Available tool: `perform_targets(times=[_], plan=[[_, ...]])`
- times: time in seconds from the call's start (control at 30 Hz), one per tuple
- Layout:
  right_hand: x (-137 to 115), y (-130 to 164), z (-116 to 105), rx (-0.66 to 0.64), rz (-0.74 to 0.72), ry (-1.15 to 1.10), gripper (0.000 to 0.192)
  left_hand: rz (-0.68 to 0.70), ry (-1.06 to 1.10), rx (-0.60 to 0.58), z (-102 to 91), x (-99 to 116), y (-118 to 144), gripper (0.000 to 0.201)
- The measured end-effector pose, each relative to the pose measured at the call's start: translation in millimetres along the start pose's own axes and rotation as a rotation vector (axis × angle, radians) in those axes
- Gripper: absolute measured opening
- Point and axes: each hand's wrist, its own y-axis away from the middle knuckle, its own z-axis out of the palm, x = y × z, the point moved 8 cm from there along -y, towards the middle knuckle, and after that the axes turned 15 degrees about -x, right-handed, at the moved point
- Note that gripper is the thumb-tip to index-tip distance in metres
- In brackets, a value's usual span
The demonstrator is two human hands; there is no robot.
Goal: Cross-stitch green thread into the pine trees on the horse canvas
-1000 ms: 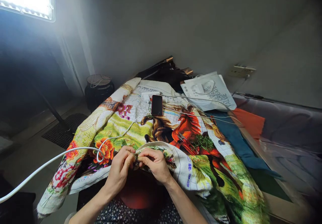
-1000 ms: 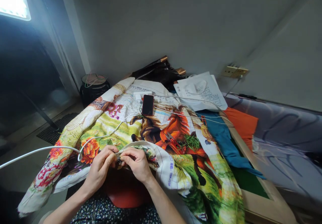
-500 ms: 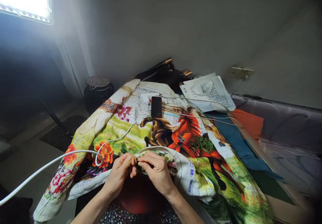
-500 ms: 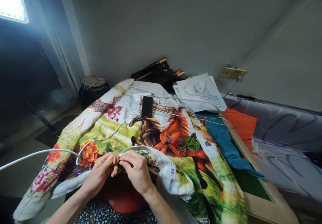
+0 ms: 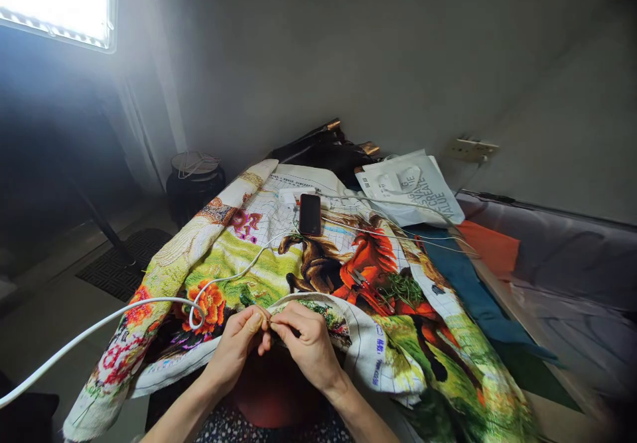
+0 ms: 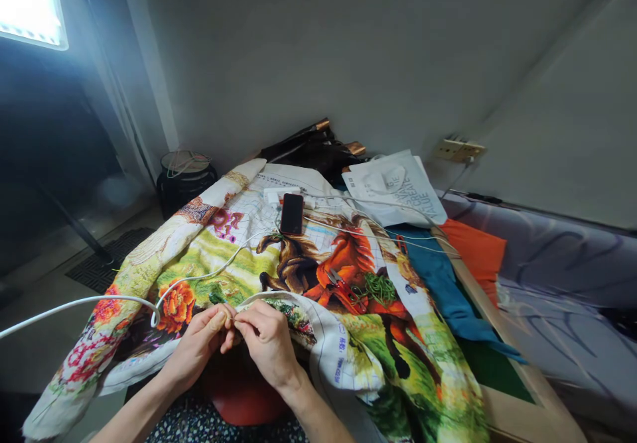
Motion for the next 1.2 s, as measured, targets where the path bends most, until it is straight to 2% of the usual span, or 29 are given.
perform_targets(times=[0.23,0.53,0.73,0.93,1.2], plan=[[-2,0,2,-0.043,0.007,0.059,0.017,-0.007,-0.010,0.001,1.2,0,-1,0.032],[-3,2,8,-0.100,0.026,0.335,0.024,-0.012,-0.021,-0.001,1.0,0,-1,0.032],[-8,2,10,-0.093,-0.029,0.487,0.020,-0.012,-0.048,-0.017,1.5,2,-1,0.032],[-16,4,8,-0.058,-0.101,0.623,0.017,-0.054,-0.165,-0.031,2.8,6,-1,0.035],[-20,3,8,-0.039,-0.168,0.688,0.021,-0.075,-0.170,-0.025,1.9,6,-2,0.035]])
